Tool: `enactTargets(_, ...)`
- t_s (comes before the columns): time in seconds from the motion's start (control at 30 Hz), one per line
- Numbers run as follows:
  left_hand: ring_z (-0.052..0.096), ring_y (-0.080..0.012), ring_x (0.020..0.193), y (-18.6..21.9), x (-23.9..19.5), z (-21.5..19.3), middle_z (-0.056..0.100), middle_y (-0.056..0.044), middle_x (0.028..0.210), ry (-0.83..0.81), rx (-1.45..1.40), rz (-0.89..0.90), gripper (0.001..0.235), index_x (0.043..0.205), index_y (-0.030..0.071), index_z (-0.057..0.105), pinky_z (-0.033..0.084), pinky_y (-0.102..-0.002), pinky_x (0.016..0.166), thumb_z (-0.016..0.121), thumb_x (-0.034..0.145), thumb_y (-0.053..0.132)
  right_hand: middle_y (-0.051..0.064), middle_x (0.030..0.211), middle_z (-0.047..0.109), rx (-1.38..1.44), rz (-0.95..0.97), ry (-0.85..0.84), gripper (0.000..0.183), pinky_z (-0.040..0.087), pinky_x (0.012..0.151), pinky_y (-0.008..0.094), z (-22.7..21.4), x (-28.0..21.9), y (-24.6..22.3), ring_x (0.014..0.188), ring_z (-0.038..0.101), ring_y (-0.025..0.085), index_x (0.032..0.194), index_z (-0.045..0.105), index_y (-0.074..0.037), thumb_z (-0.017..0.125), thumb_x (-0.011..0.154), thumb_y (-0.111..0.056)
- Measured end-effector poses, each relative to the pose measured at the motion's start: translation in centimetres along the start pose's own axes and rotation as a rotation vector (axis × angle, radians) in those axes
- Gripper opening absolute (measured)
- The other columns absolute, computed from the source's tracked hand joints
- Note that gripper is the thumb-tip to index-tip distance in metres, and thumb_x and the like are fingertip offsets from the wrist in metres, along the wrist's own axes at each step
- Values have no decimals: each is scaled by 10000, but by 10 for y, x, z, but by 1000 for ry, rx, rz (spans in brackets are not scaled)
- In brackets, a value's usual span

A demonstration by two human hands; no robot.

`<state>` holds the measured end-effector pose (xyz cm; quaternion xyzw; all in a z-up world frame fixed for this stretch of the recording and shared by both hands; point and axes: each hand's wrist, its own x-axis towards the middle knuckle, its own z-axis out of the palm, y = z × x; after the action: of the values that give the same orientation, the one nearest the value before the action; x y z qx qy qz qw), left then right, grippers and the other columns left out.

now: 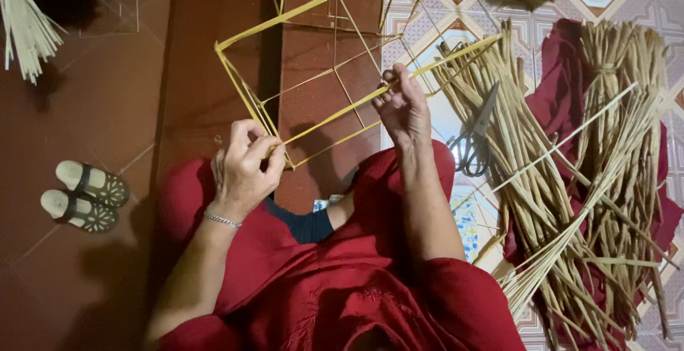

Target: The person sits on the floor and wraps yellow tape around the joints of a rectangular bamboo frame. They use scissors to cut the tape and continue securing the frame's corners.

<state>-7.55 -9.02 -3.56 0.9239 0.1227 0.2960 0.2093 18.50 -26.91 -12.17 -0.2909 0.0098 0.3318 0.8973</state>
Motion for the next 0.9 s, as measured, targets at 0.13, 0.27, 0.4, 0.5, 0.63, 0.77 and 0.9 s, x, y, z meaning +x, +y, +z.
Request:
enactTargets(0.13, 660, -221, 711, -1, -1, -2, 577, -77, 1037, -12, -10, -2, 96, 915, 89, 724, 534, -370, 588, 794, 852, 101, 27, 1000, 658, -27, -34, -173, 186, 502, 797, 346, -23, 13, 5, 791, 581, 121, 1084, 686, -66, 782, 995, -198)
enactTargets(0.27, 667, -224, 723, -2, -2, 1, 577, -75, 1035, -7, -26, -10, 94, 921, 96, 724, 535, -368, 581, 797, 864, 111, 42, 992, 706, -145, -125, -75, 201, 508, 725, 320, -39, 22, 10, 786, 609, 122, 982, 689, -50, 770, 943, -230)
enactTargets(0.4, 646, -219, 694, -4, -5, -1, 579, -69, 1008, -25, 54, 39, 113, 970, 98, 732, 524, -379, 585, 807, 900, 146, 75, 949, 715, -272, -240, -13, 245, 539, 691, 316, -46, 23, 17, 714, 634, 162, 938, 678, -19, 748, 972, -251)
enactTargets(0.5, 633, -231, 710, -5, -6, -2, 565, -59, 977, -23, 184, 136, 112, 983, 123, 733, 522, -402, 634, 803, 904, 161, 86, 954, 710, -325, -297, 22, 307, 539, 700, 297, -41, 14, 19, 708, 585, 120, 1023, 722, 25, 712, 1045, -281)
enactTargets(0.63, 634, -254, 758, -7, -7, -5, 564, -66, 1013, -19, 214, 180, 120, 1018, 133, 721, 530, -409, 679, 798, 926, 136, 122, 1040, 760, -400, -260, 85, 345, 572, 772, 325, -28, 15, 11, 859, 684, 165, 1074, 724, 21, 687, 1004, -315)
enactTargets(0.77, 645, -265, 782, -12, -10, -6, 571, -76, 1046, -46, 201, 179, 172, 1058, 131, 728, 545, -403, 695, 810, 907, 127, 142, 1098, 757, -255, -191, 30, 381, 590, 937, 399, -21, 21, 15, 1039, 731, 240, 1134, 699, 24, 695, 962, -316)
enactTargets(0.9, 651, -263, 781, -20, -11, -5, 591, -79, 1075, -84, 197, 144, 164, 1051, 128, 729, 543, -406, 693, 820, 915, 125, 179, 1140, 729, -64, -123, -44, 406, 541, 1046, 466, -22, 20, 21, 1105, 699, 277, 1223, 648, 40, 714, 997, -291)
